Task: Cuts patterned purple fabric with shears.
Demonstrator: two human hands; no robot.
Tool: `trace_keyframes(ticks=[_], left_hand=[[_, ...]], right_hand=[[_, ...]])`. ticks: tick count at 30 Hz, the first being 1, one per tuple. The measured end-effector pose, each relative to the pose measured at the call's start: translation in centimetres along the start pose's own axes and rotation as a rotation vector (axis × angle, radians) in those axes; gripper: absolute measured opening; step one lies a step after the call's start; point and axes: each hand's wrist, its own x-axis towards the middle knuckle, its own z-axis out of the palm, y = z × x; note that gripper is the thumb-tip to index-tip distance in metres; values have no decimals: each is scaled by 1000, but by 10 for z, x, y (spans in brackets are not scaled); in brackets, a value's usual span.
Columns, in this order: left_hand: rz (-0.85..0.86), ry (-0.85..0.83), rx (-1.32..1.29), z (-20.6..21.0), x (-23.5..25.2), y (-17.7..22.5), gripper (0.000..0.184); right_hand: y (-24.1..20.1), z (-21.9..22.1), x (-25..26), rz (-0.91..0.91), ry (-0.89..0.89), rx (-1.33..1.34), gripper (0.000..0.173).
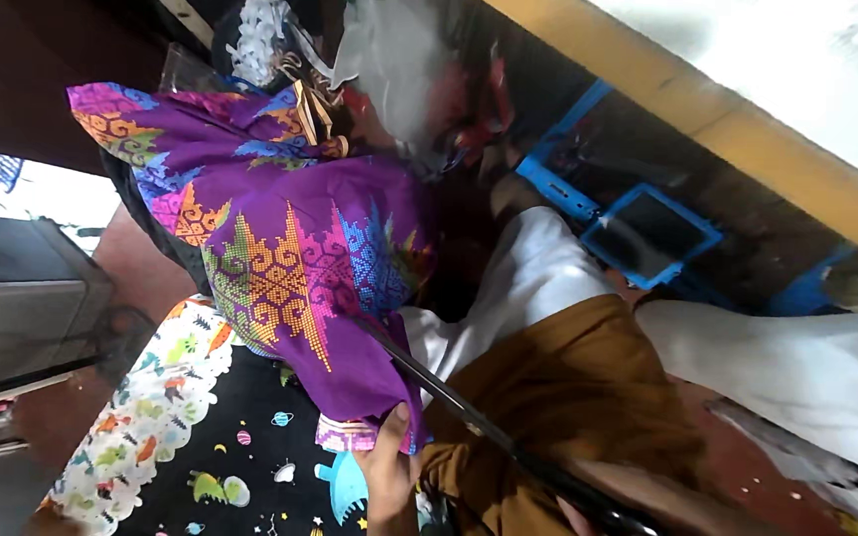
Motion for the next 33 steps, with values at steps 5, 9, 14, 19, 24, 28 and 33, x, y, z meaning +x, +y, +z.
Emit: trace_keyframes(ticks=[5, 9, 14, 19, 24, 28, 33], left_hand=[[20, 38, 75, -15, -10, 13, 29], [32, 261, 125, -35, -23, 33, 32], [17, 378, 143, -65, -36, 57, 35], [1, 429, 178, -80, -43, 68, 38], [-55, 427, 185, -95, -47, 73, 40], [-29, 413, 160, -111, -44, 75, 33], [-7, 533, 323, -114, -28, 78, 47]], right_hand=[[0, -10, 5, 40, -22, -90, 40], [1, -20, 20, 20, -61, -195, 41], [-8, -31, 44, 38, -141, -364, 46], [-4, -38, 79, 1, -60, -383, 70], [-7, -34, 75, 33, -193, -363, 68], [-9, -44, 81, -19, -257, -457, 70], [-33, -56, 91, -9, -272, -613, 79]])
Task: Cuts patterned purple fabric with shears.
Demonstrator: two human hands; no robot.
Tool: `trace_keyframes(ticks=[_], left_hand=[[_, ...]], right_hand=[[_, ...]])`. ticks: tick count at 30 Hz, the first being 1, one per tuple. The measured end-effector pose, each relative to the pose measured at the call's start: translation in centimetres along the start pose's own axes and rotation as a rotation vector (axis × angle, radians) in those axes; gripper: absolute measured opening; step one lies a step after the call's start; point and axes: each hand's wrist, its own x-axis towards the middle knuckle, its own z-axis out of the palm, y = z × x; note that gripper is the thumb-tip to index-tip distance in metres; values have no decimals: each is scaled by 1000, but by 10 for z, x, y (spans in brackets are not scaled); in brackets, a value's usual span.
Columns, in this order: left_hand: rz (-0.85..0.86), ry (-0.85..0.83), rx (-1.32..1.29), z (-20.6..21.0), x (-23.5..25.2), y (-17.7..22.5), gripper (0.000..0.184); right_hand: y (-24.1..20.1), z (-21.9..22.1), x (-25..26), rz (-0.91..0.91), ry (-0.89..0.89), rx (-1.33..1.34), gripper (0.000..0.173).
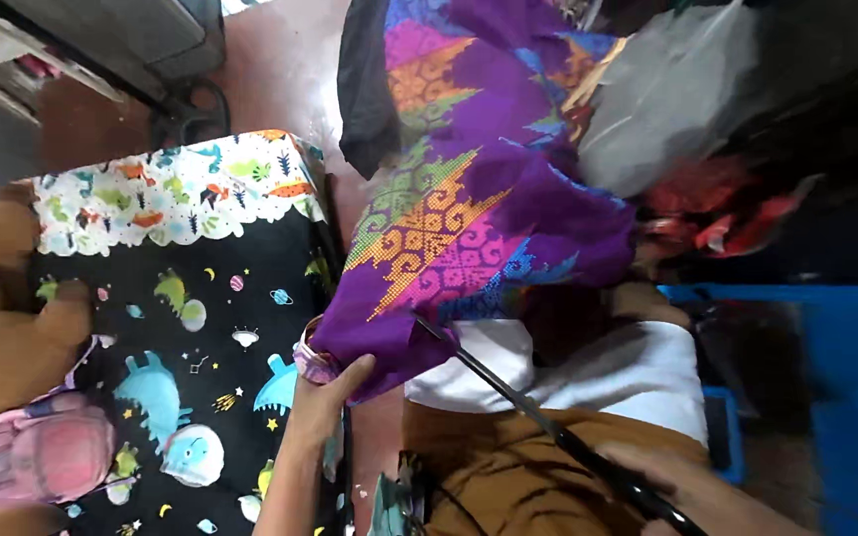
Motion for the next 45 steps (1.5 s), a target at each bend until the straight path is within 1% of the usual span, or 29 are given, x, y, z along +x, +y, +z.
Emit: trace_keyframes(ticks=[2, 5, 9, 11, 13, 15, 20, 22, 24, 26, 28, 30, 32, 35, 39, 42, 45], left_hand=[[12, 0, 56, -4, 4, -2, 49], [23, -33, 69, -9, 7, -2, 50], [-16, -43, 80, -16, 9, 0, 47], [-25, -75, 71, -20, 11, 0, 45], [-31, -106, 57, -23, 14, 0, 41], [-38, -116, 52, -27, 16, 0, 39], [-56, -146, 52, -37, 19, 1, 35], [-62, -159, 59, -41, 19, 1, 35], [-56, -167, 49, -43, 20, 0, 35], [-43, -176, 41, -46, 19, -1, 35], [-38, -168, 57, -46, 18, 2, 33], [-34, -168, 70, -46, 16, 4, 34], [0, -206, 59, -47, 15, 3, 35], [36, -241, 30, -48, 12, -1, 36], [-46, -133, -127, -37, 1, -4, 40], [-5, -77, -162, -22, -10, -8, 37], [49, -62, -150, -10, -21, -8, 33]], right_hand=[[-4, -20, 7, 47, -67, -36, 83], [-14, -52, 25, 50, -175, -84, 77], [-35, -89, 60, 54, -260, -236, 77], [-51, -101, 75, 29, -287, -369, 81], [-71, -109, 89, 69, -327, -485, 89], [-80, -114, 101, 68, -357, -537, 87], [-85, -128, 116, -38, -344, -639, 80], [-88, -132, 119, -120, -340, -688, 79], [-87, -135, 120, -221, -320, -712, 75], [-86, -137, 121, -302, -312, -719, 71], [-84, -137, 122, -342, -313, -715, 71], [-84, -134, 122, -334, -318, -700, 70], [-84, -128, 121, -307, -322, -686, 71], [-77, -121, 116, -312, -283, -684, 69], [-66, -110, 90, -350, -218, -673, 69], [-55, -92, 64, -315, -186, -591, 67], [-44, -64, 41, -283, -146, -479, 65]])
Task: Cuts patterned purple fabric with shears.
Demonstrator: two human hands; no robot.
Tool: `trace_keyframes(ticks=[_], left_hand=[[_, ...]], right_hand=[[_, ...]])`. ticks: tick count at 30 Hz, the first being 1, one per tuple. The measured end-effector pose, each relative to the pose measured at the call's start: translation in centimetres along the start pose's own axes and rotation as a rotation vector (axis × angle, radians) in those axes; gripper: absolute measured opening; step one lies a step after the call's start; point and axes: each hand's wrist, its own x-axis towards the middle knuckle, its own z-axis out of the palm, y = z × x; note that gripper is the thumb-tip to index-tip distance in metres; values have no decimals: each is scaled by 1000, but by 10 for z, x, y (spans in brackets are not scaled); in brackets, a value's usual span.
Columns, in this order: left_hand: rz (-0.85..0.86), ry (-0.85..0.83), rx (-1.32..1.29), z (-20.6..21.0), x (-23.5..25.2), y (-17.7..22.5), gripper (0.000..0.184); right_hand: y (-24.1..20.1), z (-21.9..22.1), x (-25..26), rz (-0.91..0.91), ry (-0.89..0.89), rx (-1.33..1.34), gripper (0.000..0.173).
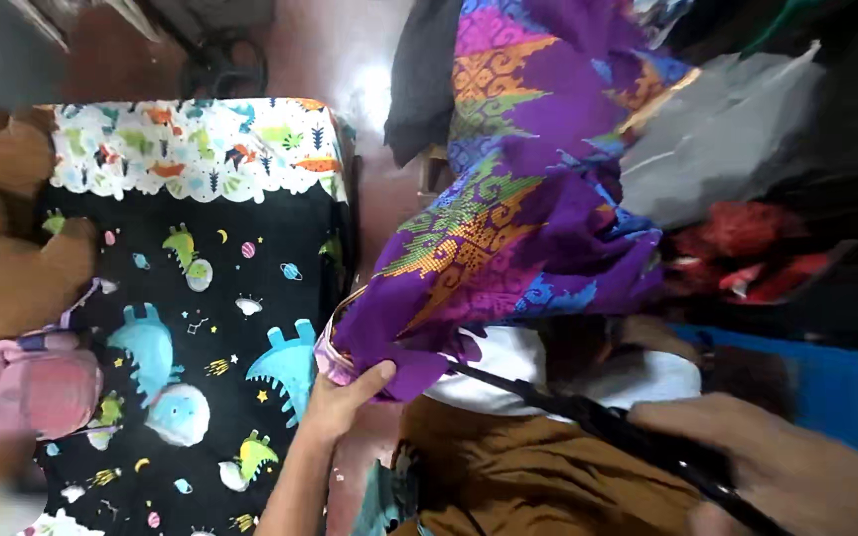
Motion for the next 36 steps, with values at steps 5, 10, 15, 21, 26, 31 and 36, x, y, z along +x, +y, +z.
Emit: trace_keyframes(ticks=[5, 10, 15, 21, 26, 31, 36], left_hand=[[75, -25, 7, 14, -11, -6, 31], [54, -33, -20, 27, -25, -19, 27], [-261, -125, -538, 30, -11, -26, 71], [-503, -293, -765, 42, 4, -25, 53], [-7, 52, -105, 83, -17, -9, 40], [185, 67, 181, 89, -30, -6, 32], [-1, -148, -29, 92, -40, -12, 27]], right_hand=[[-21, 55, -27, 182, 65, 203, 82], [-31, 109, -51, 249, 157, 420, 77], [-30, 122, -60, 436, 339, 438, 89], [-40, 130, -81, 444, 437, 507, 93], [-48, 131, -90, 410, 527, 608, 89], [-50, 134, -93, 378, 458, 691, 93], [-57, 139, -99, 447, 342, 761, 86]])
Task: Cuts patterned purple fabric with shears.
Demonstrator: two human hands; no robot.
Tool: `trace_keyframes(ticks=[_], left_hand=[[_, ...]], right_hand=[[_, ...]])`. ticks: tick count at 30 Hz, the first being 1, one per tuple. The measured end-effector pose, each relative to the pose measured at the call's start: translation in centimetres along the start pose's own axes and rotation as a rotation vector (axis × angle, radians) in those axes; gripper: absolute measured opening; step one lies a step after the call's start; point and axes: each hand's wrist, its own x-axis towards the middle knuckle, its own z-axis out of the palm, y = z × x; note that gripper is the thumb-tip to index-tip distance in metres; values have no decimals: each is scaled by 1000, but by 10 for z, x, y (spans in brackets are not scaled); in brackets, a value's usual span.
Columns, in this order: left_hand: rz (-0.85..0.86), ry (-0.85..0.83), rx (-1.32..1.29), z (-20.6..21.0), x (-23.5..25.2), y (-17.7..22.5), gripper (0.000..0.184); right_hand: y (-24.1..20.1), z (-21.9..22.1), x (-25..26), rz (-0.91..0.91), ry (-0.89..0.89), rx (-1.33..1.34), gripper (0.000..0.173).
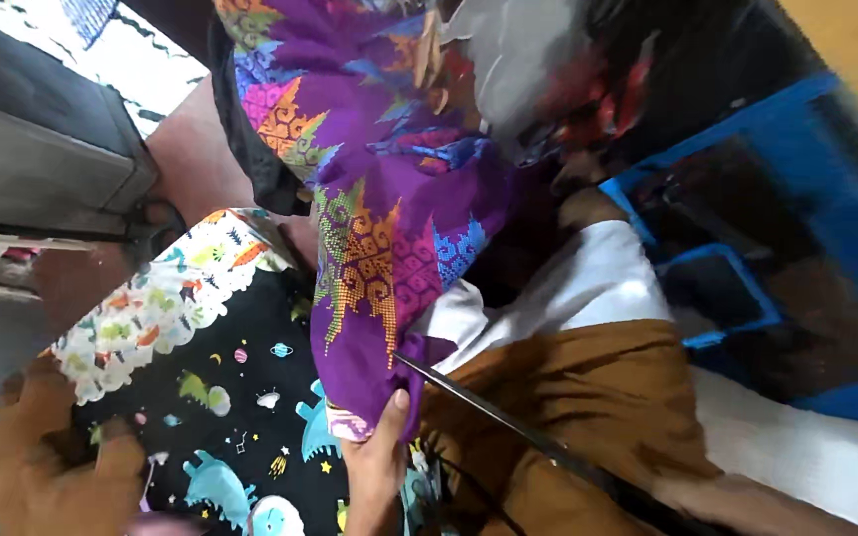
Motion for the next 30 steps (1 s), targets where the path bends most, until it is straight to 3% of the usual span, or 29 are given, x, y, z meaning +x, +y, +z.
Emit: trace_keyframes(ticks=[3, 7, 10, 11, 16, 20, 22, 25, 27, 30], left_hand=[[-39, -143, -69, 9, -2, -15, 23], [-28, -222, -113, 25, 4, -27, 24], [-27, -237, -84, 34, 6, -30, 25], [-27, -257, -78, 36, 7, -32, 24], [-77, -449, -132, 41, 6, -40, 22], [-123, -528, -172, 39, 5, -42, 22], [-125, -535, -184, 41, 7, -44, 23], [-88, -518, -150, 48, 8, -48, 22], [-63, -533, -89, 51, 9, -50, 22], [-50, -526, -72, 53, 8, -53, 21]], right_hand=[[0, 0, -5, 97, 45, 76, 75], [-2, -4, -24, 290, -66, 1, 54], [-37, -9, -36, 387, -105, -41, 36], [-38, -9, -38, 376, -110, -44, 37], [33, 10, -40, -25, 42, 44, 76], [68, 32, -31, -302, 195, 100, 78], [67, 37, -29, -323, 209, 134, 80], [38, 27, -31, -135, 129, 145, 79], [4, 15, -29, 97, 39, 159, 56], [-15, 9, -27, 191, 30, 127, 42]])
